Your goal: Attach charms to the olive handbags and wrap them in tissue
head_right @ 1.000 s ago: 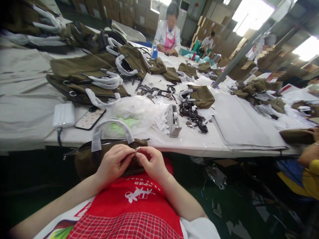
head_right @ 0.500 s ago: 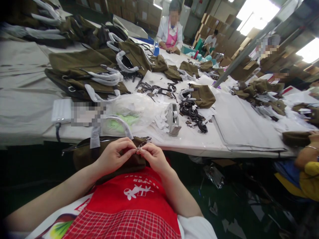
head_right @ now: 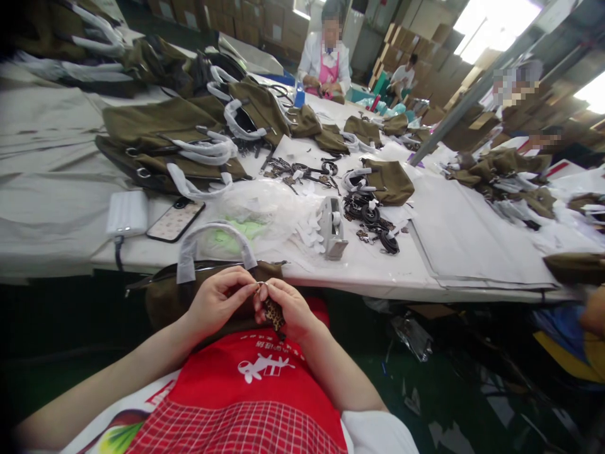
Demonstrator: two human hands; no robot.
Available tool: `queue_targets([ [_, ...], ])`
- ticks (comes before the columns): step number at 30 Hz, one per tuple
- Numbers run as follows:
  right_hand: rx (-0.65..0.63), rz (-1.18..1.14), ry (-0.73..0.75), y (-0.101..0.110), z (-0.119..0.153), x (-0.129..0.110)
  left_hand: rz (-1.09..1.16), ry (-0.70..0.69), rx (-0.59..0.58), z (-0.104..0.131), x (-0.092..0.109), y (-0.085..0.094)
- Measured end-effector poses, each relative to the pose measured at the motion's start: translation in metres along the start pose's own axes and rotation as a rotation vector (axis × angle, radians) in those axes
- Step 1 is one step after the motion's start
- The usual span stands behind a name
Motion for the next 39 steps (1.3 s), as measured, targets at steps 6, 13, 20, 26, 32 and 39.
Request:
queue_targets([
  [6, 0.079, -0.08, -0.009, 0.0, -0.001, 0.007, 0.074, 0.097, 0.113, 0.016, -0.005, -0.004],
  [13, 0.124, 0.126, 0.004, 0.01, -0.005, 0.002, 0.027, 0.127, 0.042, 0.015, -0.017, -0.008],
  [20, 0.053, 0.111, -0.069, 0.006, -0.002, 0.012, 0.166, 0.304, 0.038, 0.012, -0.024, -0.003],
  [26, 0.113, -0.019, -0.038, 0.005, -0.005, 0.018, 0.414, 0.424, -0.112, 0.021, -0.023, -0.018],
  [32, 0.147, -0.033, -0.003, 0.004, -0.007, 0.004, -0.571, -0.019, 0.185, -0.019, -0.039, 0.015],
  [39, 0.224, 0.057, 0.011, 0.014, -0.014, 0.014, -0.869, 0.081, 0.012, -0.057, -0.083, 0.013],
])
Point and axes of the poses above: each hand's wrist, its own z-axis away from the middle knuckle, its own y-axis out of the back of the hand, x = y × z, the point moved 5 cm from there along -z, towards the middle knuckle, and after that the axes turned 15 degrees about x, right-handed, at the moved point
